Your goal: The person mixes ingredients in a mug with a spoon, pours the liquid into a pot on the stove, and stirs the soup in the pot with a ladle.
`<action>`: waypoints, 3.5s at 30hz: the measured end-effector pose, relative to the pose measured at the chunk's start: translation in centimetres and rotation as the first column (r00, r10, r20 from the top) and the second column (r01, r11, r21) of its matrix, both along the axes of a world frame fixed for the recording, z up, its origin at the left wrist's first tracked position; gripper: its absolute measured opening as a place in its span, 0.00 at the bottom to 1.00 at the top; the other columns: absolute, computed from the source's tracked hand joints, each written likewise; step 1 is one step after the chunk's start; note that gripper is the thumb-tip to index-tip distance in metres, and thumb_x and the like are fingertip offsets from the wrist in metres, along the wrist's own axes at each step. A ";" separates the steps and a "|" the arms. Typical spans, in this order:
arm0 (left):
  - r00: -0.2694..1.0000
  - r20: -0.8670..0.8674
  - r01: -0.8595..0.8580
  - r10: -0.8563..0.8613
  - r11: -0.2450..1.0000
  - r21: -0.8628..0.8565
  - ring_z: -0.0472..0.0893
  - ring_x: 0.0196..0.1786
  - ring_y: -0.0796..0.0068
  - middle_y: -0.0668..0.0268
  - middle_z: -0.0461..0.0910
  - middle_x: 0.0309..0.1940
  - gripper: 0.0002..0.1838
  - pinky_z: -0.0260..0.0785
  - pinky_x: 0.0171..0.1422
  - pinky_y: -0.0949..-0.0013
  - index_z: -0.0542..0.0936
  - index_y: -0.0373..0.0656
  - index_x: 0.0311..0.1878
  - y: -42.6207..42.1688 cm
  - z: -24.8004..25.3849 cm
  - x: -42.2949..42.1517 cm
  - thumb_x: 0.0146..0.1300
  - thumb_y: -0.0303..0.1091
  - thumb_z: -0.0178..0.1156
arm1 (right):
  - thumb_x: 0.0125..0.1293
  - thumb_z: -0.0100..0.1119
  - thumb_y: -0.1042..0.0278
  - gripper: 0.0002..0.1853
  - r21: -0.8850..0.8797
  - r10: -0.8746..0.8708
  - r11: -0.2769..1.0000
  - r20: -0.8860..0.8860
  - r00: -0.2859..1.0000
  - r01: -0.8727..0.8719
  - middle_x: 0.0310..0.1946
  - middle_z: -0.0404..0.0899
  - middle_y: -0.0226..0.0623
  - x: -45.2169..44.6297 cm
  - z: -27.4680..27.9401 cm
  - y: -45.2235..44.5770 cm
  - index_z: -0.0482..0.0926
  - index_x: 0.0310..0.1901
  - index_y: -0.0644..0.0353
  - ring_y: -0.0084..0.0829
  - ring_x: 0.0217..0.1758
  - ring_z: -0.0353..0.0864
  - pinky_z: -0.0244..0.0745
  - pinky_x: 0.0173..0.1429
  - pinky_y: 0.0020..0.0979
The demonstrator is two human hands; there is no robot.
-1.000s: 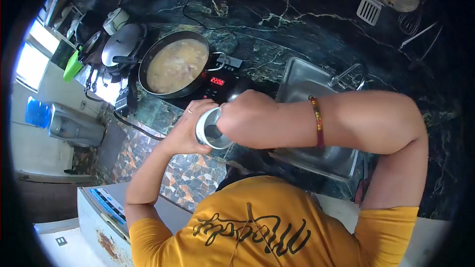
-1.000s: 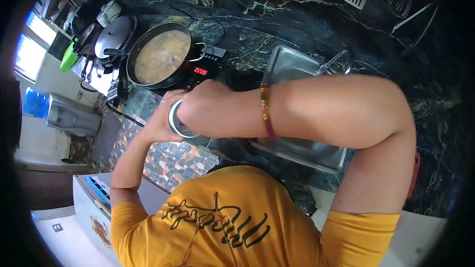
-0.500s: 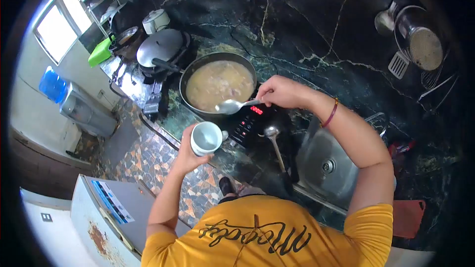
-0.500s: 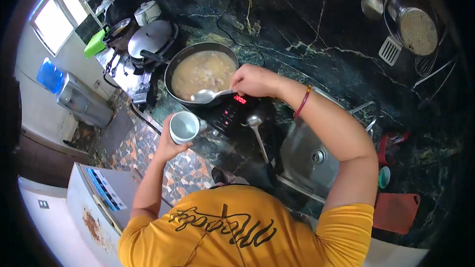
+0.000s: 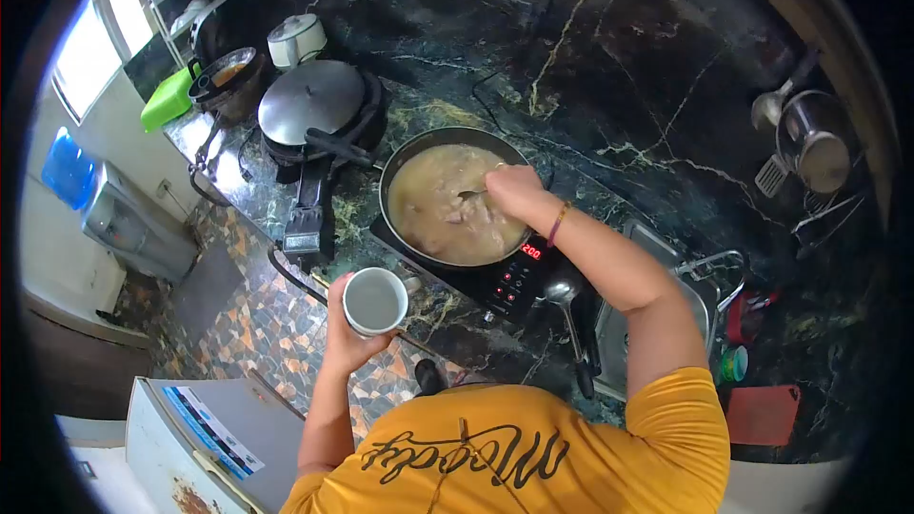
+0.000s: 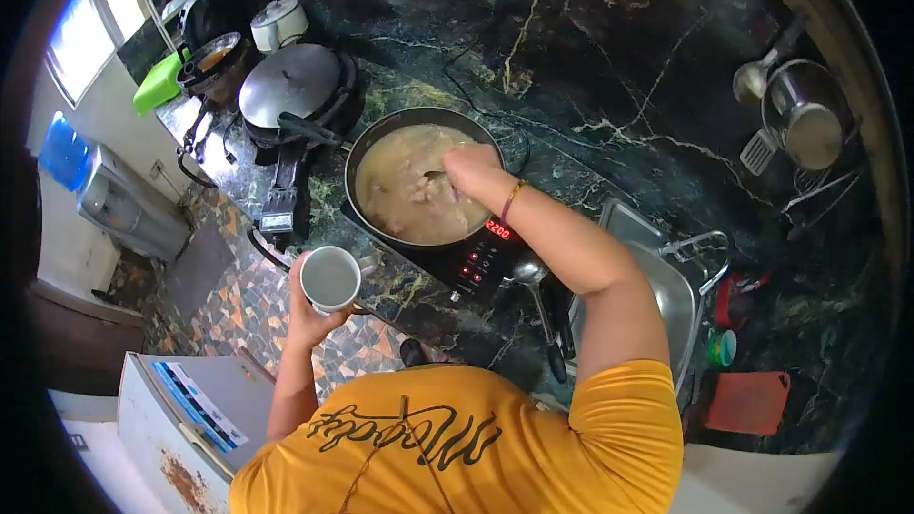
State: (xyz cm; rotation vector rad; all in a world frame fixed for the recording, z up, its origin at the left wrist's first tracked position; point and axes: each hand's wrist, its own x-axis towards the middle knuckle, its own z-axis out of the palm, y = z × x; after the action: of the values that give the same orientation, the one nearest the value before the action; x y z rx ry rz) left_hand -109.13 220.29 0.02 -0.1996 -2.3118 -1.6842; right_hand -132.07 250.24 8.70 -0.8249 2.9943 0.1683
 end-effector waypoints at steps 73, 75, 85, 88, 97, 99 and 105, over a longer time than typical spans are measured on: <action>0.922 -0.387 -0.221 0.006 0.828 -0.515 0.70 0.63 0.46 0.54 0.72 0.59 0.47 0.64 0.68 0.50 0.70 0.44 0.62 3.1 6.7 -5.8 0.29 0.26 0.76 | 0.64 0.62 0.74 0.08 -0.579 0.257 0.652 0.776 0.576 0.489 0.26 0.80 0.30 8.3 5.9 -2.5 0.84 0.43 0.65 0.13 0.22 0.69 0.58 0.25 0.21; 0.917 -0.390 -0.273 0.081 0.841 -0.467 0.69 0.63 0.46 0.53 0.72 0.59 0.47 0.63 0.70 0.51 0.70 0.44 0.63 2.3 5.5 -6.1 0.30 0.26 0.76 | 0.66 0.59 0.76 0.07 -0.540 0.239 0.632 0.819 0.522 0.556 0.27 0.80 0.28 7.7 6.4 -1.3 0.83 0.44 0.64 0.12 0.20 0.65 0.53 0.23 0.21; 0.912 -0.149 -0.397 0.381 0.913 -0.092 0.71 0.64 0.58 0.56 0.68 0.60 0.52 0.61 0.71 0.59 0.60 0.39 0.69 -0.3 1.7 -2.3 0.37 0.31 0.75 | 0.57 0.62 0.68 0.11 -0.099 -0.117 0.987 0.126 0.985 0.130 0.36 0.85 0.53 2.3 3.0 3.4 0.85 0.38 0.66 0.48 0.38 0.87 0.81 0.41 0.45; 0.893 -0.223 -0.429 0.391 0.888 -0.163 0.70 0.65 0.60 0.56 0.67 0.61 0.53 0.59 0.73 0.59 0.58 0.38 0.69 -0.5 0.7 -1.6 0.36 0.31 0.75 | 0.59 0.60 0.67 0.11 -0.089 -0.039 0.995 0.144 0.989 0.052 0.37 0.84 0.55 1.9 -1.9 2.6 0.85 0.37 0.66 0.53 0.41 0.86 0.82 0.44 0.49; 0.919 -0.332 -0.316 0.214 0.903 -0.291 0.67 0.68 0.56 0.54 0.66 0.63 0.58 0.55 0.75 0.55 0.54 0.39 0.71 0.5 1.6 0.6 0.34 0.33 0.77 | 0.59 0.54 0.75 0.10 -0.186 0.051 0.977 -0.268 0.962 -0.104 0.40 0.81 0.47 5.7 3.2 3.5 0.82 0.41 0.59 0.47 0.45 0.84 0.81 0.45 0.45; 0.919 -0.347 -0.288 0.186 0.919 -0.269 0.67 0.68 0.54 0.54 0.66 0.63 0.59 0.55 0.74 0.52 0.54 0.41 0.71 1.2 1.6 0.4 0.34 0.34 0.79 | 0.59 0.54 0.75 0.10 -0.025 0.152 0.987 -0.145 0.978 -0.157 0.40 0.80 0.44 6.9 3.4 4.7 0.81 0.41 0.58 0.47 0.45 0.84 0.81 0.45 0.45; 0.899 -0.426 0.111 -0.103 0.994 -0.006 0.67 0.68 0.50 0.53 0.67 0.63 0.61 0.58 0.72 0.49 0.57 0.46 0.71 6.1 1.8 -1.1 0.32 0.40 0.83 | 0.60 0.57 0.72 0.09 -0.204 0.007 0.978 -0.113 0.994 -0.030 0.43 0.82 0.47 11.0 4.8 8.8 0.82 0.42 0.60 0.47 0.45 0.84 0.81 0.47 0.43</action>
State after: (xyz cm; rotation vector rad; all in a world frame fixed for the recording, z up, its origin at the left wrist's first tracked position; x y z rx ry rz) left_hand -110.21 226.37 1.86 -0.6359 -1.9858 -1.5224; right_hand -121.07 259.06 13.50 -0.8884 3.1501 -0.1007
